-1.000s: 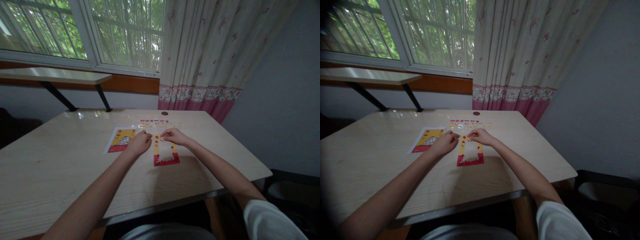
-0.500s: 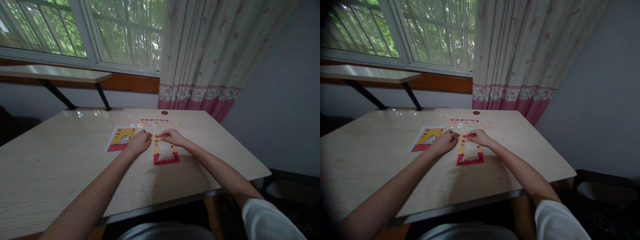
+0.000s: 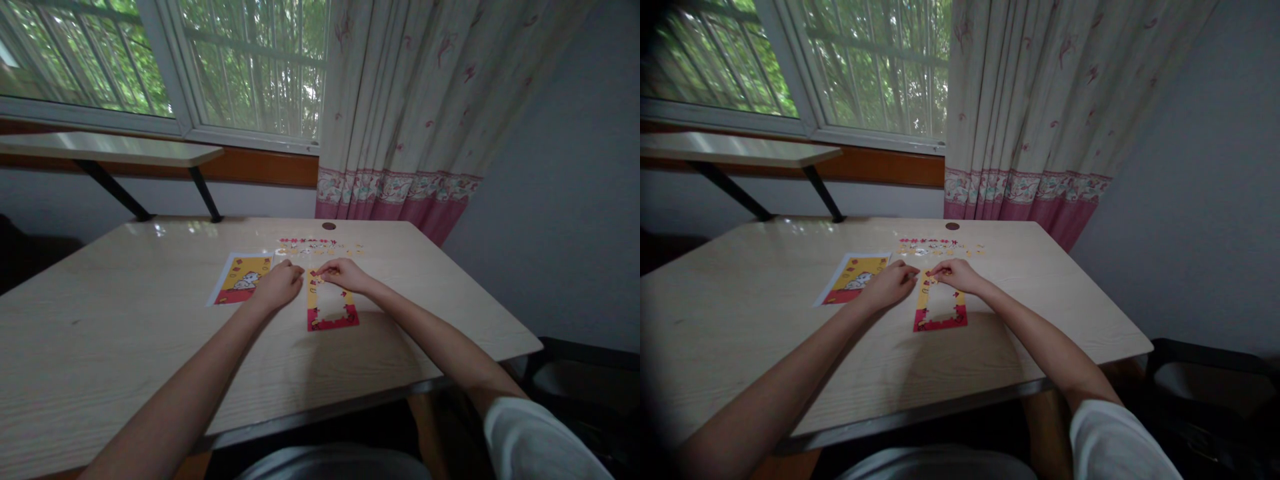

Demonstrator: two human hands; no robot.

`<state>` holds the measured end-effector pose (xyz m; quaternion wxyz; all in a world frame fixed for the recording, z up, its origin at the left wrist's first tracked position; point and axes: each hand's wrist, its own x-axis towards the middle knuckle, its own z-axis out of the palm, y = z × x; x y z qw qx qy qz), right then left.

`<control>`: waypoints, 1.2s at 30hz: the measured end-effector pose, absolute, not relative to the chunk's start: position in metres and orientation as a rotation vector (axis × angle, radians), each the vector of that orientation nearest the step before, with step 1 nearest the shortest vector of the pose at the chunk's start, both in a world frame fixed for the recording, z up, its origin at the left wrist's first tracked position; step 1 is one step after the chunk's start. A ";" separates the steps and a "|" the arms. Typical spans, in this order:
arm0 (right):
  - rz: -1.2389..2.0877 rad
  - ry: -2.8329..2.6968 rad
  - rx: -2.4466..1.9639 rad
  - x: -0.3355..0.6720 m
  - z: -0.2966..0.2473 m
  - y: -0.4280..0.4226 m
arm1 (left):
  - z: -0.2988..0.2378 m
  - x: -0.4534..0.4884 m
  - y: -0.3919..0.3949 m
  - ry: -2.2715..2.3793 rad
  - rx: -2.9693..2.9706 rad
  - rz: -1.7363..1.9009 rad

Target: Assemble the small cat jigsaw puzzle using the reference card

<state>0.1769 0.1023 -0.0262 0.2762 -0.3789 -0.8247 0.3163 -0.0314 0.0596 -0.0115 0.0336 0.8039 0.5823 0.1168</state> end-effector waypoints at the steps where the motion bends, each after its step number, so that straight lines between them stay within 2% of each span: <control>1: 0.867 -2.197 -1.017 0.178 -0.026 0.103 | -0.012 -0.031 0.060 1.790 2.472 0.361; 9: 0.988 -2.086 -1.029 0.181 -0.026 0.107 | -0.013 -0.033 0.061 1.782 2.482 0.367; 15: 0.892 -2.209 -0.994 0.172 -0.029 0.104 | -0.012 -0.032 0.060 1.795 2.486 0.370; 23: 0.588 -2.348 -1.060 0.169 -0.025 0.100 | -0.011 -0.031 0.059 1.792 2.469 0.369; 36: 0.609 -2.239 -1.201 0.164 -0.019 0.096 | -0.010 -0.032 0.059 1.771 2.466 0.375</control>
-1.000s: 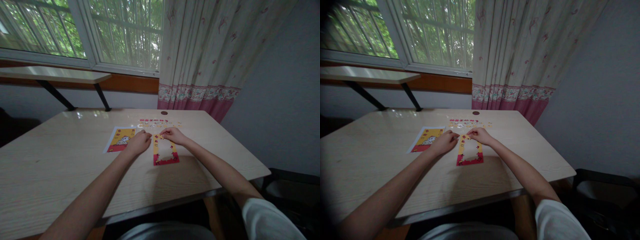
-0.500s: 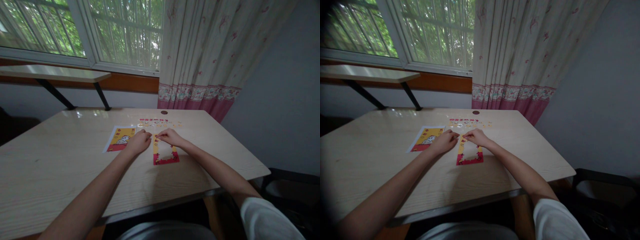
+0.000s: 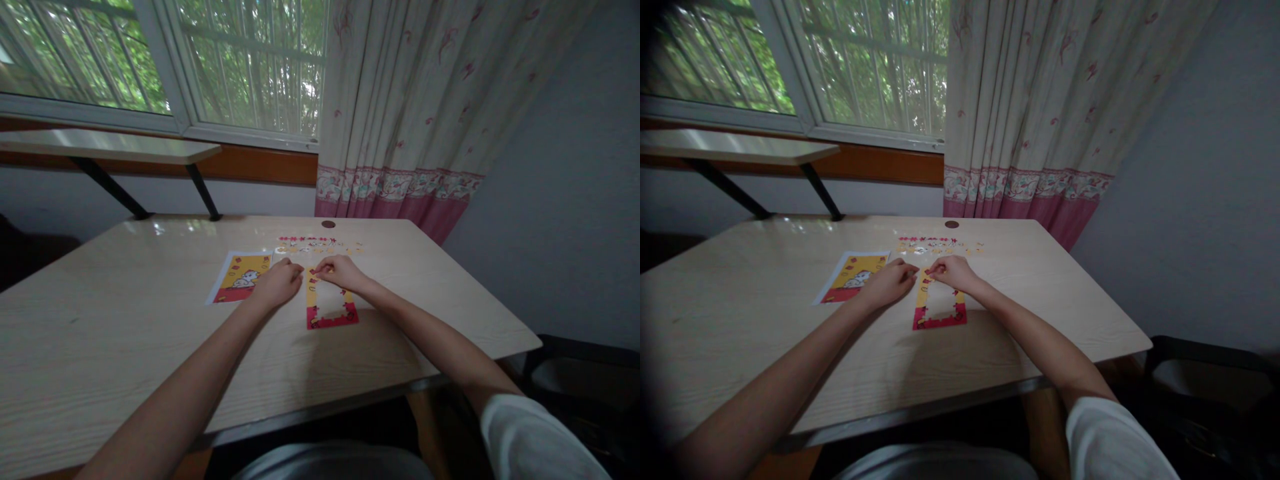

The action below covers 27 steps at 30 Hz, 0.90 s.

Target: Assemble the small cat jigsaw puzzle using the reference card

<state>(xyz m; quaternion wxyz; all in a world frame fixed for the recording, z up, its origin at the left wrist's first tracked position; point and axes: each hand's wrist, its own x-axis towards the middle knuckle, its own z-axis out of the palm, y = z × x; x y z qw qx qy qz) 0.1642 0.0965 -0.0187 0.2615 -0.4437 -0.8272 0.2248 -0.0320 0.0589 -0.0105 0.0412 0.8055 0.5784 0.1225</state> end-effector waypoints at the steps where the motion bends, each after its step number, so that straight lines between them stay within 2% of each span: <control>1: 0.604 -2.238 -1.201 0.164 -0.019 0.097 | -0.010 -0.032 0.059 1.777 2.468 0.372; 27: 0.488 -2.420 -1.044 0.171 -0.018 0.095 | -0.011 -0.032 0.059 1.800 2.467 0.365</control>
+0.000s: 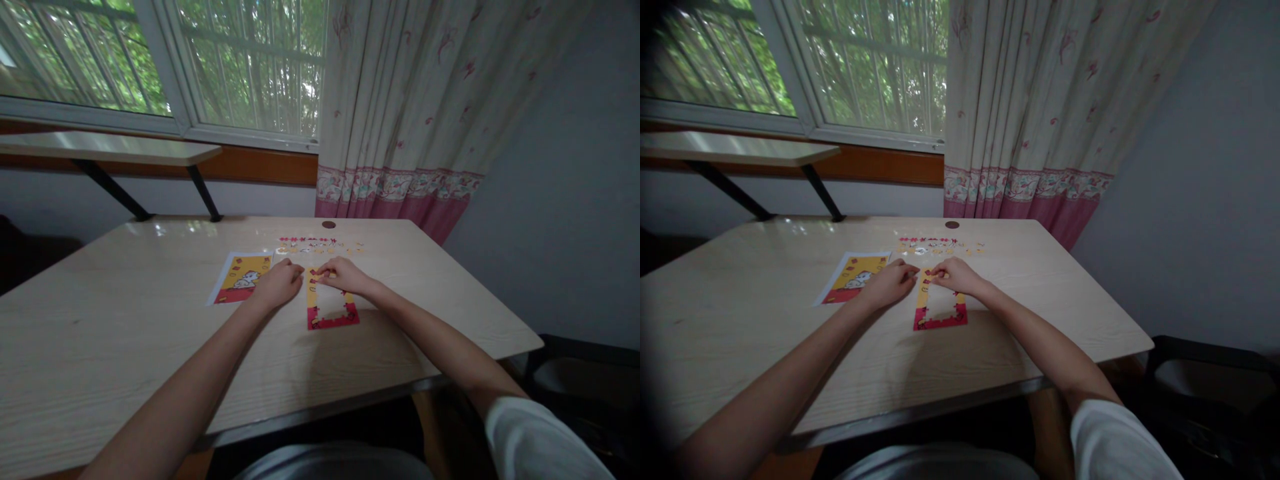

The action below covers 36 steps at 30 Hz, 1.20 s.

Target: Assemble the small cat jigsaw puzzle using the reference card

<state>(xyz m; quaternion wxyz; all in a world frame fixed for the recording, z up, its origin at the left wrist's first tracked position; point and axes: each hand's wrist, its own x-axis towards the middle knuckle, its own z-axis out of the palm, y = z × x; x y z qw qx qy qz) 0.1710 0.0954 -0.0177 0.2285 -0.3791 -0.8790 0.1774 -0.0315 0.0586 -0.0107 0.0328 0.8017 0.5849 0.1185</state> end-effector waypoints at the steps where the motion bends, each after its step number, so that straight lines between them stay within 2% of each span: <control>1: 0.486 -2.422 -1.042 0.171 -0.018 0.095 | -0.011 -0.032 0.059 1.800 2.466 0.364; 10: 0.541 -2.347 -0.989 0.168 -0.019 0.095 | -0.010 -0.032 0.058 1.798 2.464 0.360; 19: 0.790 -2.126 -1.030 0.179 -0.020 0.103 | -0.010 -0.033 0.059 1.777 2.471 0.365; 27: 0.529 -1.596 -1.293 0.239 -0.015 0.152 | -0.012 -0.034 0.060 1.759 2.495 0.374; 36: 0.350 -1.591 -1.635 0.272 -0.025 0.166 | -0.011 -0.034 0.059 1.785 2.476 0.340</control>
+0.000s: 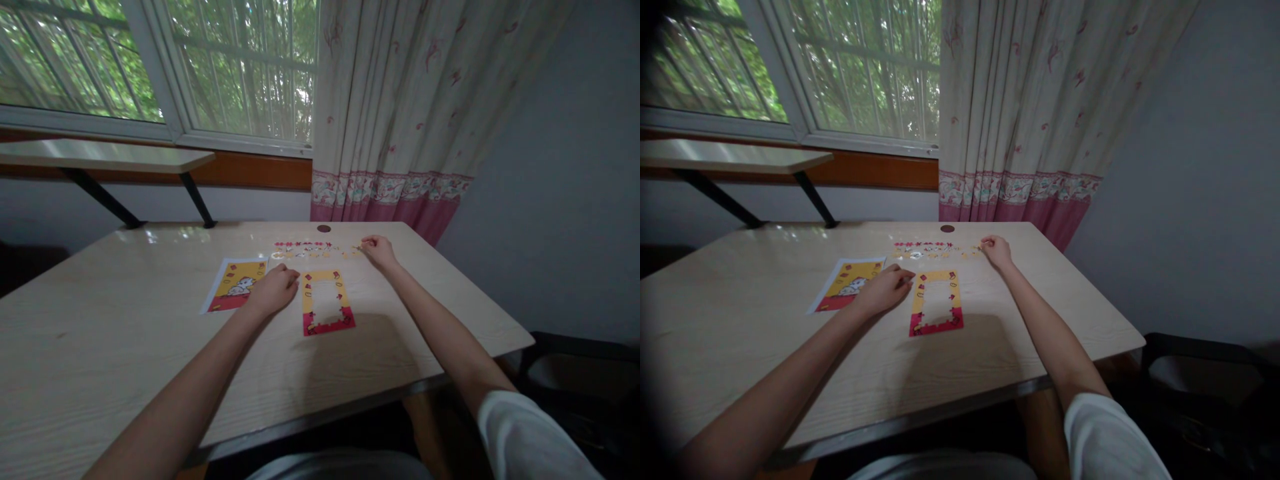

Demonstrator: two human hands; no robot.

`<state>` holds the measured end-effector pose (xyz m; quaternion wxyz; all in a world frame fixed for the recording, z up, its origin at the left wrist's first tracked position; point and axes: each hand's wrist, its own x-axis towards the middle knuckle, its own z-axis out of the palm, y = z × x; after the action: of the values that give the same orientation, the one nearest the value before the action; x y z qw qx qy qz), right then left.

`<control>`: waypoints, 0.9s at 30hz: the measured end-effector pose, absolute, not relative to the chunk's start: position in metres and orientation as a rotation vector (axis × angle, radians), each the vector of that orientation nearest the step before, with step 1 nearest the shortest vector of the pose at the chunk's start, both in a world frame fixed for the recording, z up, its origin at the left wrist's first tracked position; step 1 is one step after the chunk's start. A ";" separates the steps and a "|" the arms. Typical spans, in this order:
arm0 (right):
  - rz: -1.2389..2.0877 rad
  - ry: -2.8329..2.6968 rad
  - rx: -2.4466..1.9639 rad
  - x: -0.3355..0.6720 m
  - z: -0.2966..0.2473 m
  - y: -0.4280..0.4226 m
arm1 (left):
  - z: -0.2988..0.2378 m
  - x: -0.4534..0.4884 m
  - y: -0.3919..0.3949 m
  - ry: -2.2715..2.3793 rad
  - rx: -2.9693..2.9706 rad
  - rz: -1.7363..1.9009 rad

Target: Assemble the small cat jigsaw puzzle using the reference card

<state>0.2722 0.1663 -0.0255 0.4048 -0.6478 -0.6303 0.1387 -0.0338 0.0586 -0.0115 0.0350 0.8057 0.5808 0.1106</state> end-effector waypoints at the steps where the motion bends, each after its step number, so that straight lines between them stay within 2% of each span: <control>1: 0.336 -1.591 -1.669 0.275 -0.027 0.167 | -0.011 -0.034 0.059 1.784 2.477 0.337; 11: 0.205 -1.756 -1.876 0.280 -0.031 0.162 | -0.012 -0.035 0.060 1.762 2.480 0.371; 20: -0.106 -2.142 -1.731 0.236 -0.019 0.137 | -0.011 -0.035 0.059 1.731 2.484 0.406; 27: 0.118 -2.172 -1.755 0.230 -0.020 0.144 | -0.011 -0.035 0.059 1.744 2.481 0.388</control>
<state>0.2301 0.1444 -0.0201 0.1723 -0.6186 -0.7654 0.0416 -0.0349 0.0593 -0.0108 0.0419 0.8107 0.5700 0.1269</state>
